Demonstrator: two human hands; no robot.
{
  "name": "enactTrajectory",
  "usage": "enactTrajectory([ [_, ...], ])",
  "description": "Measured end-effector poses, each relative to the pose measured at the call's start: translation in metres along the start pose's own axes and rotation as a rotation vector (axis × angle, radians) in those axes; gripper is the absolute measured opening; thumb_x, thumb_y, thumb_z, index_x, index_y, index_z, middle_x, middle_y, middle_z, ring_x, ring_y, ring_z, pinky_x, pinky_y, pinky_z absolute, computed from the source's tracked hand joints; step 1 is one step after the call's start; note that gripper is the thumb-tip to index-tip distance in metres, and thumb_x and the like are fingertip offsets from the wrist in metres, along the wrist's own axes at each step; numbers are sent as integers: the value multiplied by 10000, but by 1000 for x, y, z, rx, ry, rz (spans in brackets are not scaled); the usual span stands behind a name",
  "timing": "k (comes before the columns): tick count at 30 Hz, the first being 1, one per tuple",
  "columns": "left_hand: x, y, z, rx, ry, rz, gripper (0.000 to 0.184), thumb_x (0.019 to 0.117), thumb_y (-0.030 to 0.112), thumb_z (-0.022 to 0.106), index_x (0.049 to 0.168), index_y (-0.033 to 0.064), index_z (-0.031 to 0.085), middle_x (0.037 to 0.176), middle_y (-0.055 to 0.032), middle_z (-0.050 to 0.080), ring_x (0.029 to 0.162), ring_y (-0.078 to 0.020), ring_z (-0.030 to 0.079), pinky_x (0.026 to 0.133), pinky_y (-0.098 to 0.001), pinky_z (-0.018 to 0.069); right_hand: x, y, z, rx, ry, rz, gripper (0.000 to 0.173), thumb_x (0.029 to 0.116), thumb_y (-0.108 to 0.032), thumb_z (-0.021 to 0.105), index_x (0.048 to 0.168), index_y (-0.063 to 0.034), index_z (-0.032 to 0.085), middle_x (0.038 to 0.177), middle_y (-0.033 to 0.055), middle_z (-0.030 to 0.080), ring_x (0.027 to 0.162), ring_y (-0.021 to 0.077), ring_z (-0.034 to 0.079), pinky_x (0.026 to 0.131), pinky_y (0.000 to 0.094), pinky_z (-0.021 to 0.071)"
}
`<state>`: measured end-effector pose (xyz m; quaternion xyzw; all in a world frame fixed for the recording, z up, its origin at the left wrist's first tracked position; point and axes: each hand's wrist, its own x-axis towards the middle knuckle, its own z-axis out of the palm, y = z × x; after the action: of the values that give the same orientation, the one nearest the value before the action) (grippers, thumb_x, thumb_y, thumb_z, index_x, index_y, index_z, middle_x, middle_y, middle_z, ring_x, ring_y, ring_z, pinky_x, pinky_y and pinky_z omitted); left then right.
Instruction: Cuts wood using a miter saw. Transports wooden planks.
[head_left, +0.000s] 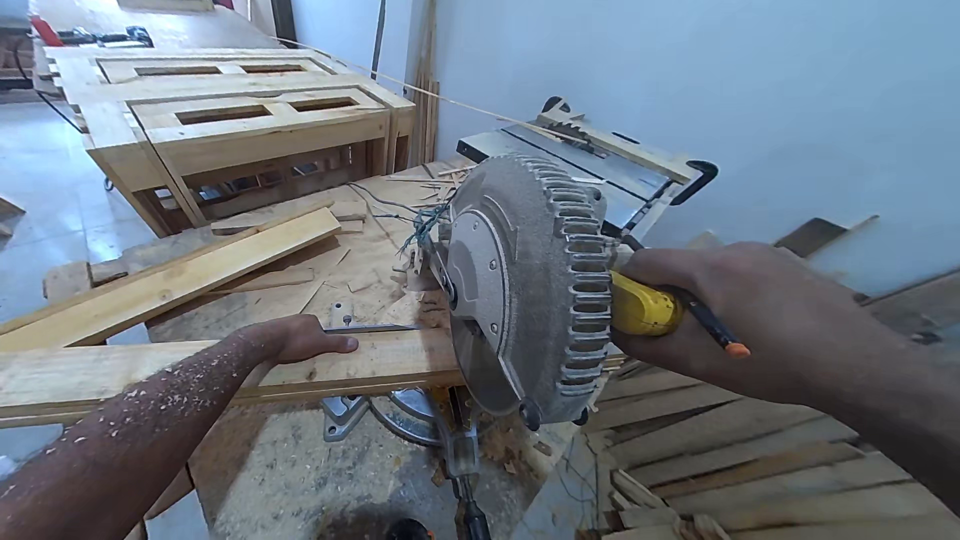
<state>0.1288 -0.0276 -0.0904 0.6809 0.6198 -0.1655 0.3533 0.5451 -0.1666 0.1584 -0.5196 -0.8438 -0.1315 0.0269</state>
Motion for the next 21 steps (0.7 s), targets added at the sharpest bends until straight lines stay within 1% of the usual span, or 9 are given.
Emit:
enactTrajectory([
  [3,1,-2,1,-6,13,-1,956,765,949,436,911,49,721,847,-132,706,819,-265,696,771,-536,558,-3,-2,2,-2,23,2,235,742,-514,677,829,-307,610,620,-135,527,529,72,561,431,357,441],
  [5,1,-2,1,-20,13,-6,942,771,939,451,915,48,721,852,-129,710,817,-265,697,772,-534,559,-4,-3,3,-6,33,6,236,742,-525,666,830,-312,611,623,-139,525,533,69,561,434,356,441],
  [9,1,0,2,-31,25,-16,913,782,918,475,883,42,712,819,-127,698,786,-259,689,744,-525,556,-9,-5,8,-1,65,1,229,737,-509,649,818,-302,595,607,-131,510,509,80,549,412,366,425],
  [14,3,-1,2,-24,22,-15,912,797,911,460,878,37,712,820,-138,693,800,-273,689,749,-539,556,-17,-8,15,-5,94,9,219,729,-479,657,801,-285,587,603,-120,495,491,94,534,395,372,406],
  [17,8,-3,1,-6,3,-15,951,764,948,438,889,49,720,844,-131,708,837,-268,704,775,-548,565,-20,-10,20,-30,102,12,237,728,-482,658,808,-270,590,613,-107,497,500,110,541,398,381,407],
  [18,7,-3,1,-7,1,-14,953,768,945,439,892,41,717,850,-139,705,843,-276,701,780,-554,559,-23,-11,22,-39,105,16,245,727,-484,663,810,-265,590,621,-100,501,507,121,549,400,386,411],
  [21,6,-2,1,-5,3,-22,957,761,950,439,881,41,713,840,-137,704,824,-276,700,767,-548,563,-32,-19,31,-45,138,21,241,712,-459,653,785,-242,580,630,-80,494,513,145,547,397,394,404],
])
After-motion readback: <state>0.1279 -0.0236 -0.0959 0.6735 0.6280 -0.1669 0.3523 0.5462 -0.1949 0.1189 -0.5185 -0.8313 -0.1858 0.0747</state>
